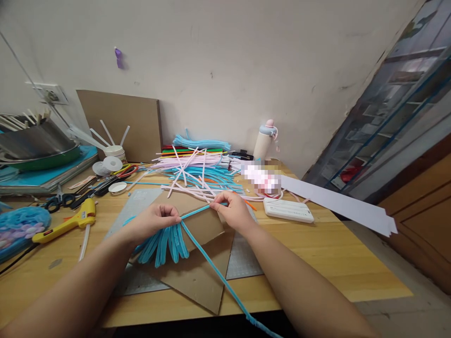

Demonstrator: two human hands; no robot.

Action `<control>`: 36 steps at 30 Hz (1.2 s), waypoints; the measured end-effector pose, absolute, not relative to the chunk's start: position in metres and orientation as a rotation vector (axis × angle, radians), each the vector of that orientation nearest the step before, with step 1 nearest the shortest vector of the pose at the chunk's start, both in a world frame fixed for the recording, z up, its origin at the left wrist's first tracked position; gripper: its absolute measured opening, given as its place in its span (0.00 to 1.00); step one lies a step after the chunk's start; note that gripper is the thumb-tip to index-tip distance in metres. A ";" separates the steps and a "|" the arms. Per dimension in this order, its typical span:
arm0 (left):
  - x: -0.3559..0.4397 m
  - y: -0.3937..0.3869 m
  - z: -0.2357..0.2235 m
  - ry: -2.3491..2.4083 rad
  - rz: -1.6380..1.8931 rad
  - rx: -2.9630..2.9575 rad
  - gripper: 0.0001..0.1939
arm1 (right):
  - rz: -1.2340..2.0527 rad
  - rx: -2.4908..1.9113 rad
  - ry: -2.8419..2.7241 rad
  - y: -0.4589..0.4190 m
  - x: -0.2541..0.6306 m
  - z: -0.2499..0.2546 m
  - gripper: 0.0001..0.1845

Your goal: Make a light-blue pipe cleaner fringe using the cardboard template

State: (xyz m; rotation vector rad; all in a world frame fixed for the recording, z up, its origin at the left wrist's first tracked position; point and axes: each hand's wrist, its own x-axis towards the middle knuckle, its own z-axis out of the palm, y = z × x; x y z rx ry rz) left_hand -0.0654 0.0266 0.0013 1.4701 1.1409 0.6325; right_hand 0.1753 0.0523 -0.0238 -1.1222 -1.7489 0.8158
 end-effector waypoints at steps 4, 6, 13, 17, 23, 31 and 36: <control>-0.066 0.027 0.000 1.130 0.650 1.464 0.15 | 1.054 -1.152 -1.659 0.055 0.172 -0.033 0.12; -0.065 0.028 -0.001 1.154 0.666 1.463 0.15 | 0.969 -1.174 -1.679 0.052 0.169 -0.033 0.11; -0.063 0.031 -0.001 1.342 0.872 1.392 0.16 | 0.316 -1.001 -1.898 0.011 0.152 -0.012 0.05; -0.064 0.033 -0.003 1.362 0.931 1.414 0.15 | 0.596 -1.161 -2.100 -0.003 0.135 -0.016 0.11; -0.065 0.033 -0.005 1.348 1.001 1.383 0.15 | 0.713 -1.079 -2.039 -0.002 0.126 -0.026 0.07; -0.071 0.035 0.003 1.297 1.043 1.324 0.15 | 1.489 -1.171 -1.584 0.004 0.129 -0.025 0.14; -0.072 0.035 0.001 1.265 1.047 1.290 0.14 | 1.596 -1.135 -1.489 0.006 0.128 -0.025 0.16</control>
